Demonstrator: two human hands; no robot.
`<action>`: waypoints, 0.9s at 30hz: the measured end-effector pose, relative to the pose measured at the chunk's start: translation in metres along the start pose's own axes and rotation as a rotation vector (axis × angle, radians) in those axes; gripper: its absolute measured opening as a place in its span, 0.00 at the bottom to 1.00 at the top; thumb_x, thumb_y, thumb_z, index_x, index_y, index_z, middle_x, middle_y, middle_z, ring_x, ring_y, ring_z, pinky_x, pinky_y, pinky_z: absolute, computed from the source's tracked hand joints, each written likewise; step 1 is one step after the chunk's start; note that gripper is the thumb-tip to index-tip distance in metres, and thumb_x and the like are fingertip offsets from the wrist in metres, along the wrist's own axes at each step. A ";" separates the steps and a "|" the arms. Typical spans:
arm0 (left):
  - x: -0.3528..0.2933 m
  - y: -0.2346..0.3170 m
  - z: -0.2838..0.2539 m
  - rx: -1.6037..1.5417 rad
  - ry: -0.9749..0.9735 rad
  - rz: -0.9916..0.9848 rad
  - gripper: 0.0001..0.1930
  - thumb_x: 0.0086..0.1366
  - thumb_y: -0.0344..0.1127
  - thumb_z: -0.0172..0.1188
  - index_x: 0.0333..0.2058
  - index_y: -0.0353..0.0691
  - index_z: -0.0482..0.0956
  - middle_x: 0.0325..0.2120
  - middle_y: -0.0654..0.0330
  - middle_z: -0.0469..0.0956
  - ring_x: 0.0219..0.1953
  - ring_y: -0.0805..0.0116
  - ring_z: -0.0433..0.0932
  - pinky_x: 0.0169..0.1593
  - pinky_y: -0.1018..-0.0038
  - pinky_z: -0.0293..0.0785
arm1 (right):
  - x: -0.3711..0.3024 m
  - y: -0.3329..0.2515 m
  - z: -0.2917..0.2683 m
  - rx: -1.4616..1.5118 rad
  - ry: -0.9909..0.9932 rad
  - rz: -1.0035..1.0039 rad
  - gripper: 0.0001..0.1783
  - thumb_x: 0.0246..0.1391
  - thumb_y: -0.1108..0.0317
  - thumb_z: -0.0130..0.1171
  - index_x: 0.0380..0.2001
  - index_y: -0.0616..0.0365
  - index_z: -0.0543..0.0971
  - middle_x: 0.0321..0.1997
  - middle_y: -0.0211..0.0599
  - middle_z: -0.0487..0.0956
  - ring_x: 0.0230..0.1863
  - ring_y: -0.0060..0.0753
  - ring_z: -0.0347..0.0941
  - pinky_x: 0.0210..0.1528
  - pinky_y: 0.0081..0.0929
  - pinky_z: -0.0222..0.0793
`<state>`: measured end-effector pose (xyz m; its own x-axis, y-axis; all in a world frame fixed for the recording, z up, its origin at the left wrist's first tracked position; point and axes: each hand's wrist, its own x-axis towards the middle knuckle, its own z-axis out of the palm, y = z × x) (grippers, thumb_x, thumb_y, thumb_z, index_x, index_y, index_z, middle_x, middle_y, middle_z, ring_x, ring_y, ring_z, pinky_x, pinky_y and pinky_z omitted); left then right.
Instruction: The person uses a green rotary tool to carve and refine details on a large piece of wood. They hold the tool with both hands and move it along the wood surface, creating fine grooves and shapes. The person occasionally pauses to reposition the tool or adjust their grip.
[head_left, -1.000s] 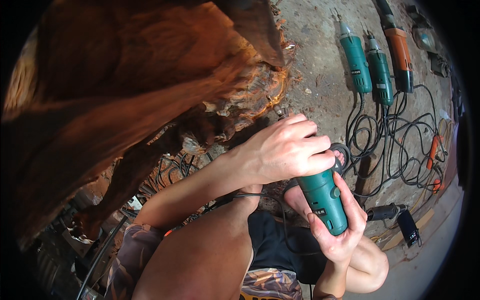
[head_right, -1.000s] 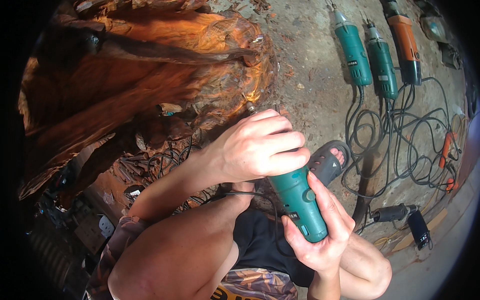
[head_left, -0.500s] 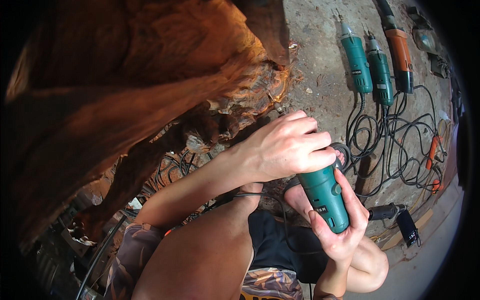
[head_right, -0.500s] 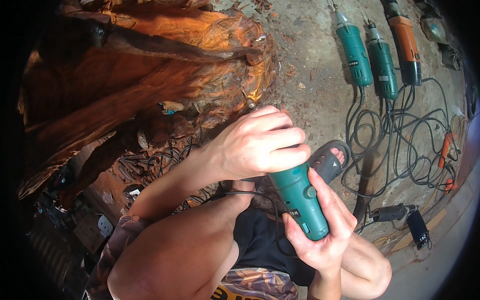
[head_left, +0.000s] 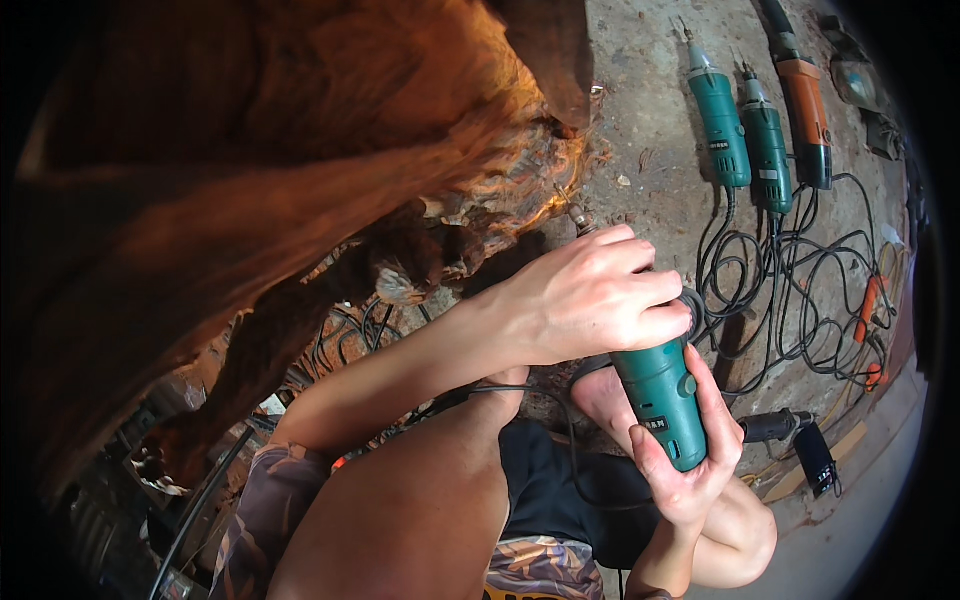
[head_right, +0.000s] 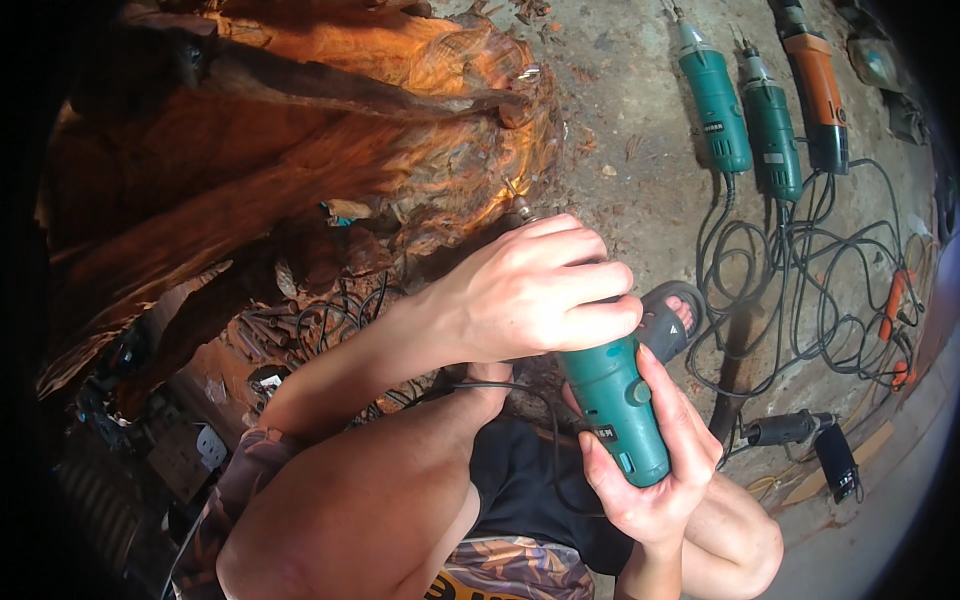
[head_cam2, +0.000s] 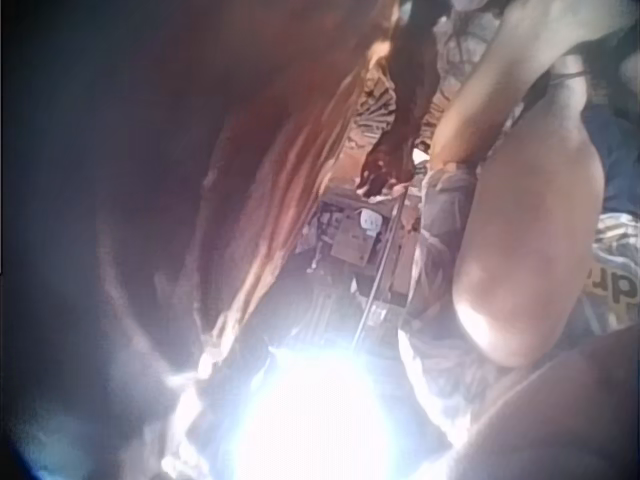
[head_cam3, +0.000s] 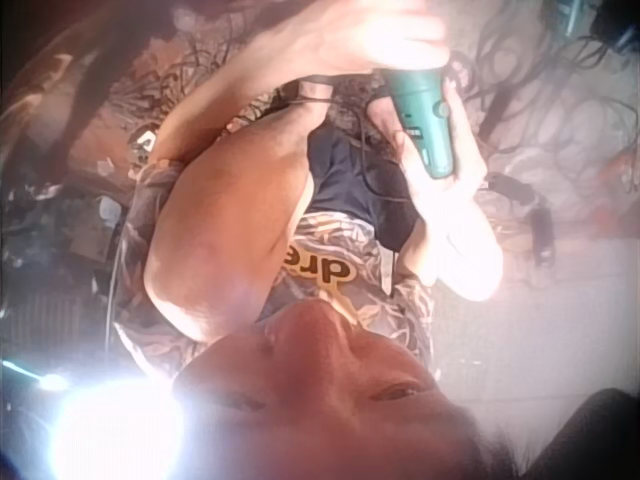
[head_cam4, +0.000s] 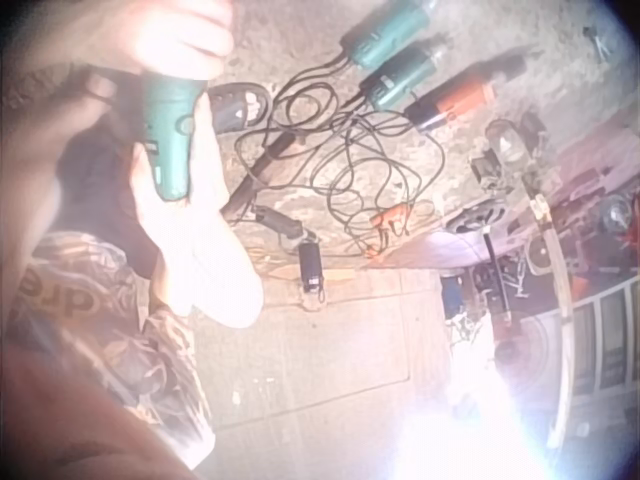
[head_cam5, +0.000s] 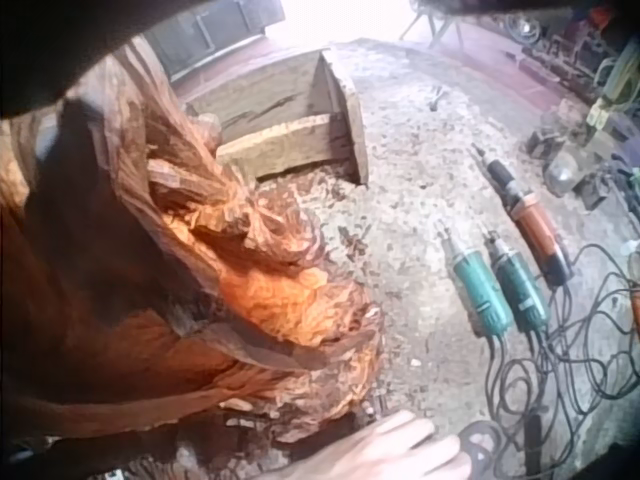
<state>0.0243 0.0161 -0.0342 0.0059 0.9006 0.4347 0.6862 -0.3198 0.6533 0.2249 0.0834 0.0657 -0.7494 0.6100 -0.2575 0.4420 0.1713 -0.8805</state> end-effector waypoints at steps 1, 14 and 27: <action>0.000 0.000 0.000 0.002 -0.003 -0.004 0.12 0.49 0.35 0.64 0.35 0.43 0.79 0.30 0.66 0.72 0.33 0.67 0.75 0.39 0.71 0.74 | 0.001 0.000 0.000 0.006 0.003 -0.010 0.39 0.41 0.74 0.72 0.61 0.75 0.75 0.48 0.58 0.84 0.50 0.45 0.84 0.54 0.34 0.77; -0.004 0.002 0.000 0.000 0.006 -0.022 0.12 0.49 0.35 0.64 0.35 0.43 0.79 0.31 0.66 0.73 0.33 0.67 0.75 0.39 0.71 0.74 | -0.004 0.004 -0.001 0.004 -0.009 0.015 0.39 0.40 0.75 0.72 0.60 0.75 0.75 0.50 0.58 0.84 0.51 0.45 0.84 0.56 0.35 0.76; -0.004 -0.005 -0.010 0.026 -0.044 -0.029 0.12 0.50 0.34 0.64 0.36 0.44 0.80 0.34 0.66 0.77 0.36 0.67 0.78 0.41 0.70 0.75 | 0.009 -0.004 0.004 -0.006 -0.008 0.014 0.39 0.41 0.73 0.72 0.60 0.74 0.76 0.44 0.55 0.85 0.44 0.40 0.84 0.50 0.32 0.77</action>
<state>0.0138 0.0110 -0.0331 0.0178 0.9216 0.3877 0.7049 -0.2866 0.6488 0.2143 0.0854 0.0654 -0.7471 0.6059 -0.2733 0.4557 0.1677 -0.8742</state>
